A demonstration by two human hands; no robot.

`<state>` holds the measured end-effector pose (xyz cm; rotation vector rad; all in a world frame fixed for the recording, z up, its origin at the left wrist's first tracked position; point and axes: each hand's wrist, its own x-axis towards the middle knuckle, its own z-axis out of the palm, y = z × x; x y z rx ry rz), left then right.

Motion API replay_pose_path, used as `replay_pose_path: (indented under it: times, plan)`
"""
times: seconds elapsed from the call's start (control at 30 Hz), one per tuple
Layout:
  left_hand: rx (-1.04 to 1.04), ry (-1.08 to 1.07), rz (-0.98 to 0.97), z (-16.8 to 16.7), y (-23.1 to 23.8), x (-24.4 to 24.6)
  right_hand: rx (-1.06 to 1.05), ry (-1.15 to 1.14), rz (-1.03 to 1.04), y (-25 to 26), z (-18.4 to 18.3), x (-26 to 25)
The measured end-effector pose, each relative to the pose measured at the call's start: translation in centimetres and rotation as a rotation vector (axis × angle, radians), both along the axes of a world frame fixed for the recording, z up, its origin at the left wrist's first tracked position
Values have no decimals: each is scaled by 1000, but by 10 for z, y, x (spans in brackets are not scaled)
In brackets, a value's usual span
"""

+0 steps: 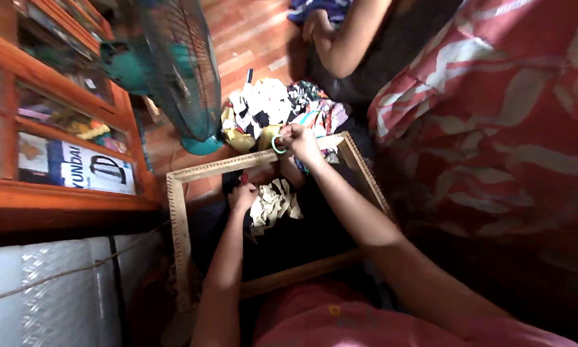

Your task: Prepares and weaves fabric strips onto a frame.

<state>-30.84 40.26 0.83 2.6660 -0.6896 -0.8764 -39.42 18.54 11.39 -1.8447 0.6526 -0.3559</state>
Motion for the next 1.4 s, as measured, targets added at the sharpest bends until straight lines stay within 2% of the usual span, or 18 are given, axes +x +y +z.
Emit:
replay_pose_path:
  times: [0.17, 0.3, 0.33, 0.4, 0.43, 0.5, 0.57, 0.73, 0.8, 0.9, 0.97, 1.07, 1.13, 1.17, 1.23, 1.27, 1.33, 1.4]
  plan:
    - [25, 40, -11, 12, 1, -3, -115, 16, 158, 2, 4, 55]
    - [29, 41, -8, 10, 0, -5, -124, 136, 66, -20, 4, 22]
    - [25, 48, -8, 9, 0, -5, -102, 220, 87, -27, 4, 6]
    - [14, 65, -21, 8, -2, -3, -111, 446, 272, -34, -5, -23]
    - [0, 85, -27, 8, -3, -1, -169, 588, 376, -34, -12, -34]
    - [-33, 133, -23, 6, -3, 4, -332, 910, 427, -29, -25, -40]
    - [-103, 169, 8, 4, 0, 5, -473, 1075, 380, -24, -45, -37]
    - [-539, 243, 232, 7, 16, 9, -551, 1123, 274, -7, -84, -22]
    - [-672, 276, 363, 17, 23, 8, -568, 1116, 248, 0, -89, -20]
    - [-711, 375, 492, 42, 31, 6, -615, 1094, 278, 2, -82, -27]
    - [-642, 390, 472, 59, 35, 6, -645, 1026, 348, 1, -72, -37]
    - [-430, 277, 272, 69, 38, 8, -649, 826, 426, -5, -57, -54]
    - [-405, 272, 204, 83, 34, 1, -636, 540, 456, -8, -38, -69]
    - [-442, 315, 210, 94, 30, -8, -634, 287, 455, -9, -32, -78]
    - [-533, 501, 249, 115, 21, -30, -590, -277, 399, -2, -22, -90]
    - [-594, 628, 250, 121, 17, -41, -527, -474, 383, 6, -12, -93]
    - [-754, 907, 206, 130, 11, -59, -391, -682, 399, 26, 4, -100]
    - [-966, 1112, 255, 133, 6, -77, -324, -736, 449, 48, 6, -107]
